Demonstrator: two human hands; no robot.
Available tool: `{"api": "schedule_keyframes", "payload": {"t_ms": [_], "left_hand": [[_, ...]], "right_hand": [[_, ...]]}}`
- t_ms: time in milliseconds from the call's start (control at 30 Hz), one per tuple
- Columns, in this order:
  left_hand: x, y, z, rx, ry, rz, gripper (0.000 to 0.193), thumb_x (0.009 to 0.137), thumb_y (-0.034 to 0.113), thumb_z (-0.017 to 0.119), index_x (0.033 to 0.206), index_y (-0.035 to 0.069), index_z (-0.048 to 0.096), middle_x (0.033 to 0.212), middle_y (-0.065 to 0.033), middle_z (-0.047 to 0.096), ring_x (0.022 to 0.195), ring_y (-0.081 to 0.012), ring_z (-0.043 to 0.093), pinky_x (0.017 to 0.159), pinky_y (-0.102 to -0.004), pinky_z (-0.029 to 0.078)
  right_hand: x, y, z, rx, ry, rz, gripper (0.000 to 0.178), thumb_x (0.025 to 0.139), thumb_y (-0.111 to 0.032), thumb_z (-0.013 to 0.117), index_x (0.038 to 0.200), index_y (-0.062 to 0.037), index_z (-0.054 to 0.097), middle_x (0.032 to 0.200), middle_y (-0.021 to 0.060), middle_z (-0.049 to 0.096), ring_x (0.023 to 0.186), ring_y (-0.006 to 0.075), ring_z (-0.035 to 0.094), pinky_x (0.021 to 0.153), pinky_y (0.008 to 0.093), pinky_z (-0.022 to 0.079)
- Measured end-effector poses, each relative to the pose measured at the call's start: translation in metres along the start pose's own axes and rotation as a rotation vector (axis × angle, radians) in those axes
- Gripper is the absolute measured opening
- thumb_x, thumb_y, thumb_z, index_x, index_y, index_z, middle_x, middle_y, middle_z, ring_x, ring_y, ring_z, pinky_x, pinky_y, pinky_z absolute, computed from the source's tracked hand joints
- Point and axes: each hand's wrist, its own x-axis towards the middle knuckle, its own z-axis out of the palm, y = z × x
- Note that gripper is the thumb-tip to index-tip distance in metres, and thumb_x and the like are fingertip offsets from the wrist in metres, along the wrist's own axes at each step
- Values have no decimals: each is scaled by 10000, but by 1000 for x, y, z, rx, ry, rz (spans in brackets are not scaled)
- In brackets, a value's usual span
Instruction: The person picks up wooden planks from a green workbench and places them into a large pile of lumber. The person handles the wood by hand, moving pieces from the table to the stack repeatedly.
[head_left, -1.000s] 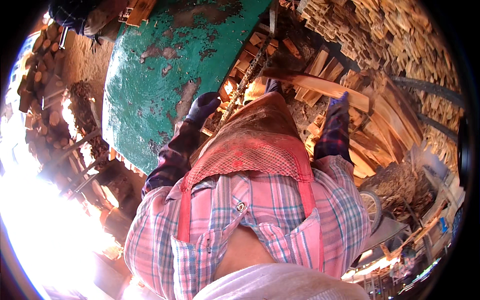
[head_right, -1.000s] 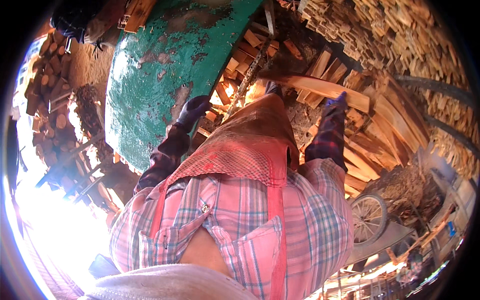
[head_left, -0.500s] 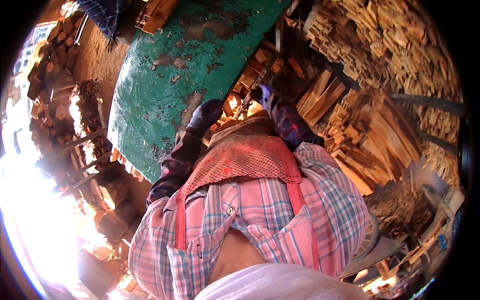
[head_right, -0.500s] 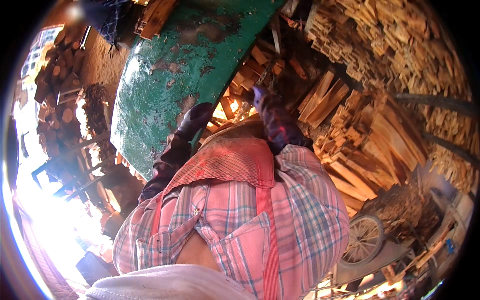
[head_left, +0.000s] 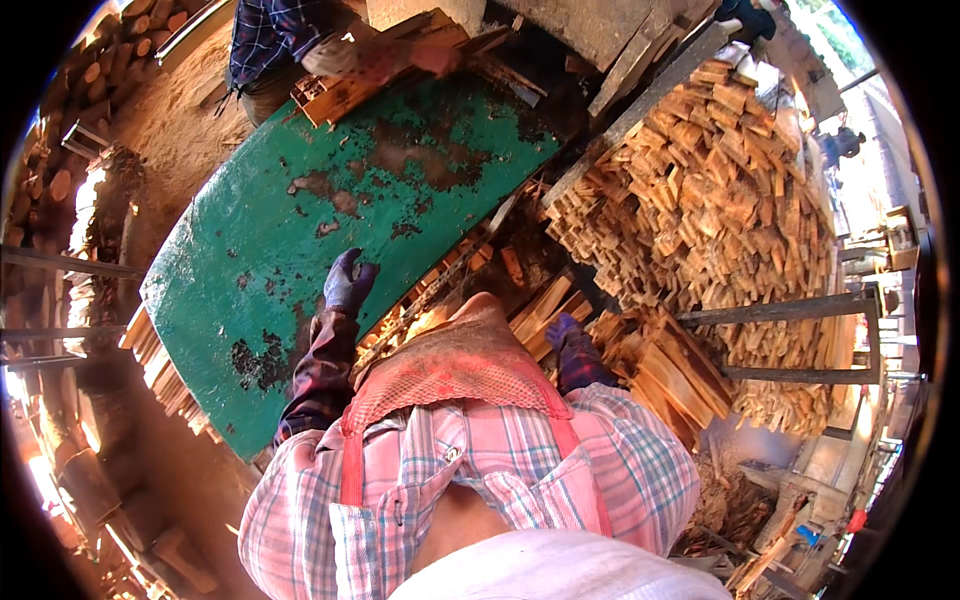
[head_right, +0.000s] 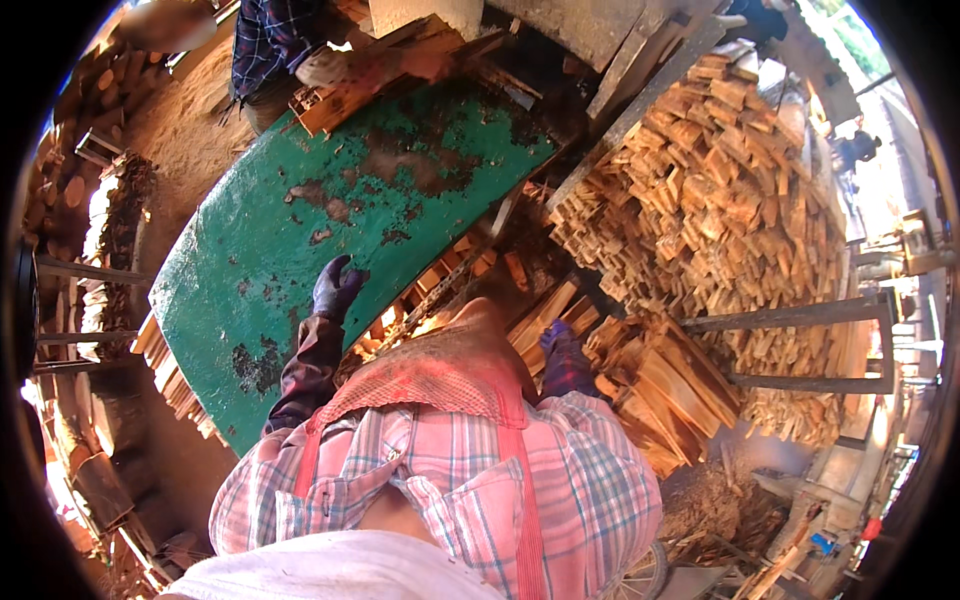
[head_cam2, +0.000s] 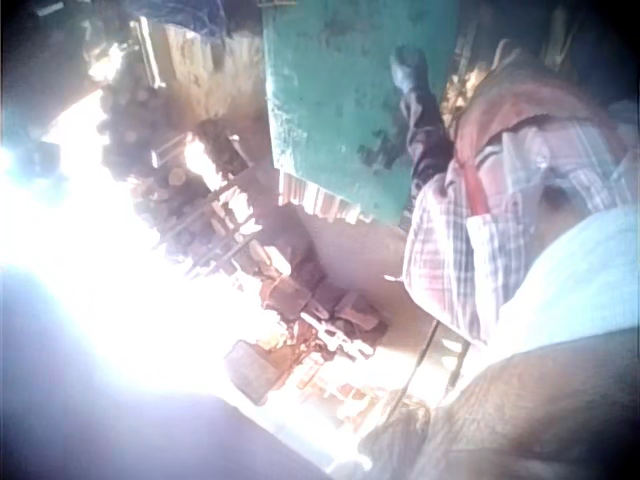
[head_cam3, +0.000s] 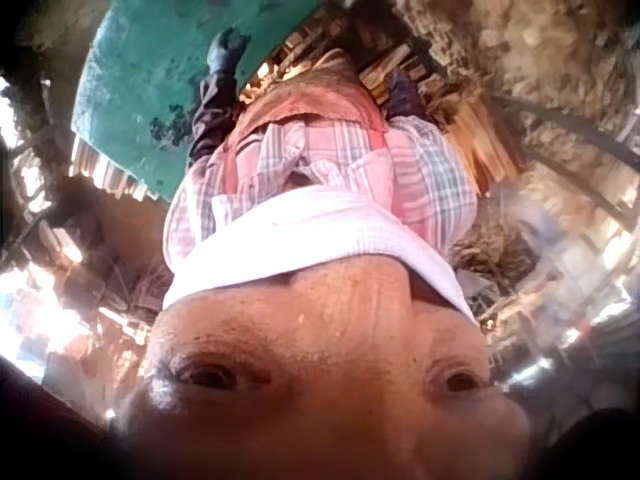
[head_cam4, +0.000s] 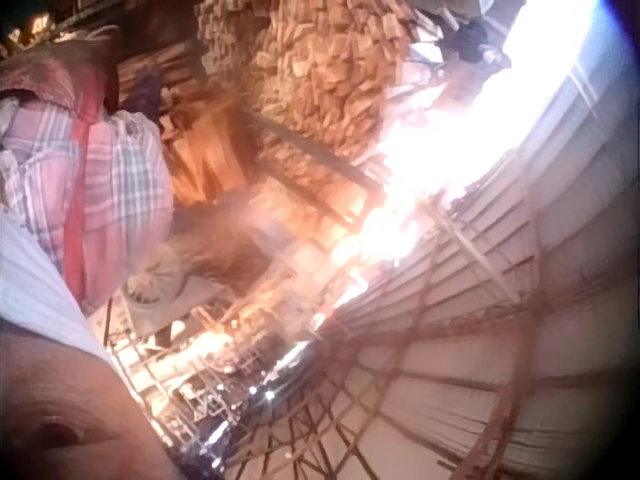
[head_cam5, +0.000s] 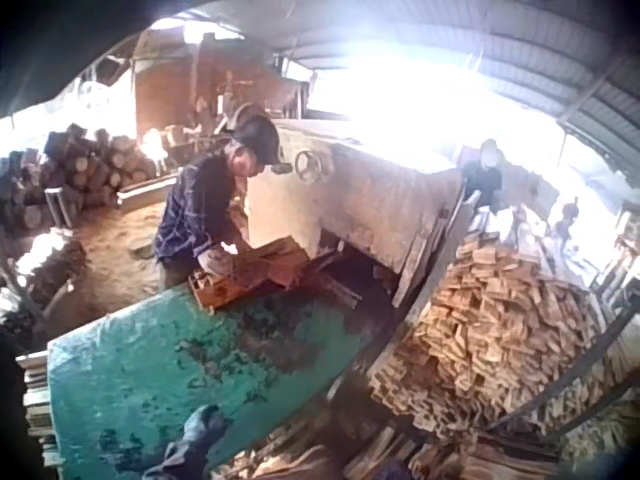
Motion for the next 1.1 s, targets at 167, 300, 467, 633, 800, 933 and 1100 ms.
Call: {"api": "schedule_keyframes", "payload": {"t_ms": [167, 300, 467, 633, 800, 933, 1100], "left_hand": [[3, -14, 13, 439, -69, 239, 333, 767, 321, 545, 978, 67, 586, 1000, -164, 560, 1012, -327, 512, 854, -407, 431], [7, -16, 19, 557, -129, 265, 322, 758, 315, 549, 979, 89, 606, 1037, -163, 552, 1008, -343, 505, 855, -412, 432], [2, -23, 10, 593, -131, 304, 381, 712, 340, 606, 1009, 101, 598, 1060, -149, 538, 1020, -331, 502, 863, -411, 430], [-1, -32, 14, 608, -71, 372, 424, 707, 345, 612, 1054, 105, 576, 1110, -156, 525, 1066, -344, 481, 896, -421, 414], [-1, -24, 7, 567, -198, 316, 484, 714, 371, 603, 1117, 110, 549, 1198, -164, 497, 1139, -345, 452, 941, -415, 397], [-2, -15, 1, 552, -223, 314, 450, 717, 366, 599, 1084, 107, 569, 1162, -158, 514, 1102, -340, 476, 910, -415, 418], [2, -9, 0, 529, -242, 260, 392, 729, 355, 584, 1042, 120, 602, 1134, -130, 538, 1075, -311, 501, 878, -408, 434]], "right_hand": [[-18, 23, 61, -133, -334, -18, 470, 880, -376, 493, 1238, -75, 441, 1227, 213, 486, 1093, 363, 497, 881, 490, 433], [-1, 24, 77, -145, -427, -25, 504, 865, -376, 527, 1207, -14, 448, 1159, 210, 537, 1028, 342, 544, 881, 475, 444], [-25, 23, 85, -187, -240, -39, 453, 859, -383, 530, 1191, -79, 475, 1090, 181, 567, 969, 336, 562, 821, 481, 470], [-22, 27, 74, -365, -173, -60, 347, 882, -354, 471, 1123, -110, 525, 959, 114, 627, 834, 286, 615, 700, 433, 501], [-25, 34, 84, -330, -268, -59, 454, 870, -399, 500, 1216, -110, 453, 1097, 172, 557, 978, 337, 549, 816, 456, 464], [-42, 27, 106, -257, -277, -73, 538, 850, -393, 551, 1274, -97, 400, 1168, 200, 518, 1075, 370, 498, 890, 485, 435], [-48, 23, 109, -270, -302, -118, 561, 841, -387, 569, 1282, -85, 398, 1180, 196, 516, 1060, 373, 516, 895, 501, 433]]}}
